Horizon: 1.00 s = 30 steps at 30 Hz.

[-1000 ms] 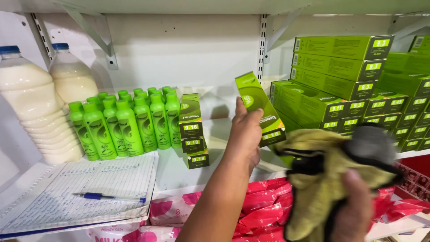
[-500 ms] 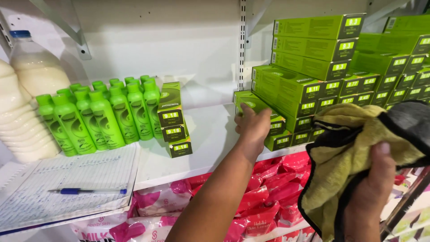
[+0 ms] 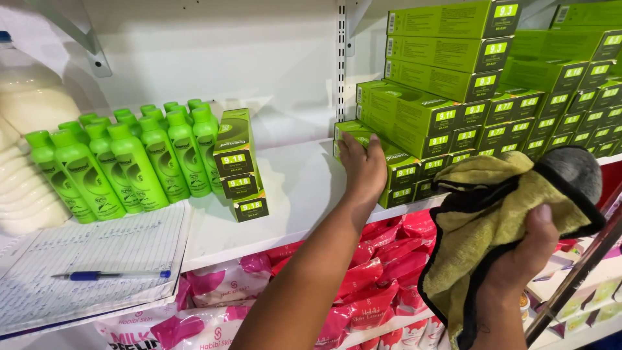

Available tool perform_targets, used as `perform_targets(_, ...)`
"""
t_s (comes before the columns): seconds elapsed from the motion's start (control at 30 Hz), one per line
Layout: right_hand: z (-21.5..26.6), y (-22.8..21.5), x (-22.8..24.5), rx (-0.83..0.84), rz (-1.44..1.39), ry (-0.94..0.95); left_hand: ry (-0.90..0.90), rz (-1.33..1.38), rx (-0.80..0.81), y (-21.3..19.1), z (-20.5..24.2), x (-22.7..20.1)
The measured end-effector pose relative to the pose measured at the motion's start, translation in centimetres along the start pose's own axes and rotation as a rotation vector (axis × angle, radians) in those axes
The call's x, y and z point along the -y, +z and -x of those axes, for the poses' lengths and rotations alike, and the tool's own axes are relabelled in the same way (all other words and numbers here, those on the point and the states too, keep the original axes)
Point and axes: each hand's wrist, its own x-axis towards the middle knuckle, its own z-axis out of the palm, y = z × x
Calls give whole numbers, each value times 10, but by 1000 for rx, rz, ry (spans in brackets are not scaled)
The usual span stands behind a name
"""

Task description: Wiping down beauty product boxes and organizing them on a stockroom shelf.

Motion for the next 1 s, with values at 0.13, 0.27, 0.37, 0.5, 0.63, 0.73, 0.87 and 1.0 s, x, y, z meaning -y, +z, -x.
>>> perform_targets(0.13, -4, -18, -11, -38, 32, -92, 45, 38, -38, 7, -7, 8)
perform_targets(0.27, 3, -8, -11, -56, 99, -49, 43, 45, -29, 4, -4, 7)
perform_targets(0.37, 6, -5, -16, -106, 118, 3, 59, 54, -36, 4, -2, 5)
perform_targets(0.5, 15, 6, -13, -52, 114, -28, 1, 81, -18, 0, 5, -3)
perform_targets(0.63, 23, 5, -13, -1, -19, -89, 74, 73, -70, -14, 8, -4)
perform_targets(0.73, 22, 0, -20, 35, 7, -128, 512, 102, -182, -53, 43, -33)
perform_targets(0.87, 19, 51, -10, 105, -40, -104, 708, 148, -204, -134, 104, -102)
perform_targets(1.0, 12, 144, -10, 165, 69, 113, 904, -300, -680, -187, 111, -112)
